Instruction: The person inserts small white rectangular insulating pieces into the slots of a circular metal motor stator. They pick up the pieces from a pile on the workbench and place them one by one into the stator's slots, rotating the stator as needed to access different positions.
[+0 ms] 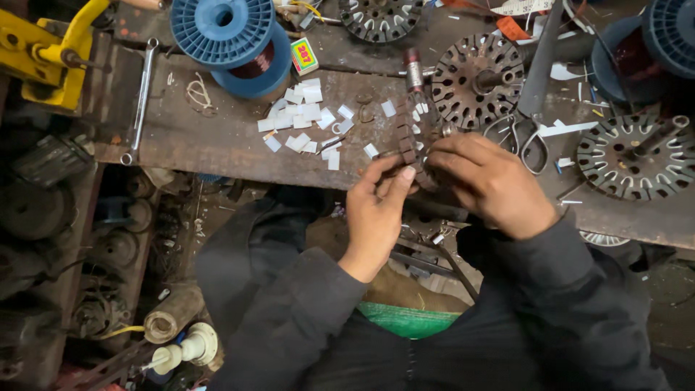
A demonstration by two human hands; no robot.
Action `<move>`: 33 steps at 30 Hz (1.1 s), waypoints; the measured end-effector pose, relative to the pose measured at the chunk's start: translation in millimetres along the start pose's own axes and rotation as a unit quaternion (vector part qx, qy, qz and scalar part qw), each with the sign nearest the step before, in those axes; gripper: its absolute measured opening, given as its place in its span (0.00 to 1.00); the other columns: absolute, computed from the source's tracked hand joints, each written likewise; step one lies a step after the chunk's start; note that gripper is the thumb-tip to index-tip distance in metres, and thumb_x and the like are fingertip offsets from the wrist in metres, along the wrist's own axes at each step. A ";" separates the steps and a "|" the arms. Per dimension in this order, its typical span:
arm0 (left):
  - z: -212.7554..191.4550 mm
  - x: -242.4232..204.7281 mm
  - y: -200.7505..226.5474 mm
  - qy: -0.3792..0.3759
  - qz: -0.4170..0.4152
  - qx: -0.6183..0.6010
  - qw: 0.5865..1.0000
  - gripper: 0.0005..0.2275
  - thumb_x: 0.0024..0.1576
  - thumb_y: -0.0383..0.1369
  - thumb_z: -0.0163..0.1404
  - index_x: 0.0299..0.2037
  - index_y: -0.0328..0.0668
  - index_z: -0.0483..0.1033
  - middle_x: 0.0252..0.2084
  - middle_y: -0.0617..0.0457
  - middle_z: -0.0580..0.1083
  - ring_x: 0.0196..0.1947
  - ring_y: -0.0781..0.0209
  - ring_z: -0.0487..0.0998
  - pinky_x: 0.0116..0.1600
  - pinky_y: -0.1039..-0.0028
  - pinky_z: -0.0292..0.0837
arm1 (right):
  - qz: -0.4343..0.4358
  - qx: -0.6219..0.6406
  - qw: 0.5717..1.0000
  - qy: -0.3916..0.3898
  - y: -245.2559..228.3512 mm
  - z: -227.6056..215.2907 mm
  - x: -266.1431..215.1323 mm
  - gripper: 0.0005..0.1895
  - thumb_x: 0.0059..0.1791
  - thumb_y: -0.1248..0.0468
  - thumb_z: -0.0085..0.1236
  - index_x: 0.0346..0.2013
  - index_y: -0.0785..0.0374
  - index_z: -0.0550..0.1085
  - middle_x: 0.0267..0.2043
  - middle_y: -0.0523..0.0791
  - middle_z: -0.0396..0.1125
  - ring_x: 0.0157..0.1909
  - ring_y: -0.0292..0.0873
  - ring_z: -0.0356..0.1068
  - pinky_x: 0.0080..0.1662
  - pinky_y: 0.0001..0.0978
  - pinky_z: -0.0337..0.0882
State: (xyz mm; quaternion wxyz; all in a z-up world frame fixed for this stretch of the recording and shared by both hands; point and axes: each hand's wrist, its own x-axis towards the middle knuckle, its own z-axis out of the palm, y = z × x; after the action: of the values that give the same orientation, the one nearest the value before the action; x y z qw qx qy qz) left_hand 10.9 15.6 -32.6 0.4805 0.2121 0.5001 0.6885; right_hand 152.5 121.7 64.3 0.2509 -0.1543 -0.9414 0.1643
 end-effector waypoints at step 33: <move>4.5 15.8 -9.3 0.057 -0.039 -0.086 0.994 0.09 0.64 0.31 0.51 0.45 0.29 0.79 0.39 0.51 0.78 0.35 0.64 0.78 0.40 0.73 0.75 | 0.231 0.129 0.953 0.144 -21.0 35.4 -24.8 0.13 0.51 0.68 0.63 0.51 0.66 0.77 0.53 0.51 0.73 0.56 0.51 0.76 0.56 0.38 0.73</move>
State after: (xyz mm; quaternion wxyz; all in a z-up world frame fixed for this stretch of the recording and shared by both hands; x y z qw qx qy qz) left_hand 11.5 31.9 -42.1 0.4941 0.1104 0.4737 0.7206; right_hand 150.2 85.3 32.9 0.3569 -0.3560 -0.8045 0.3141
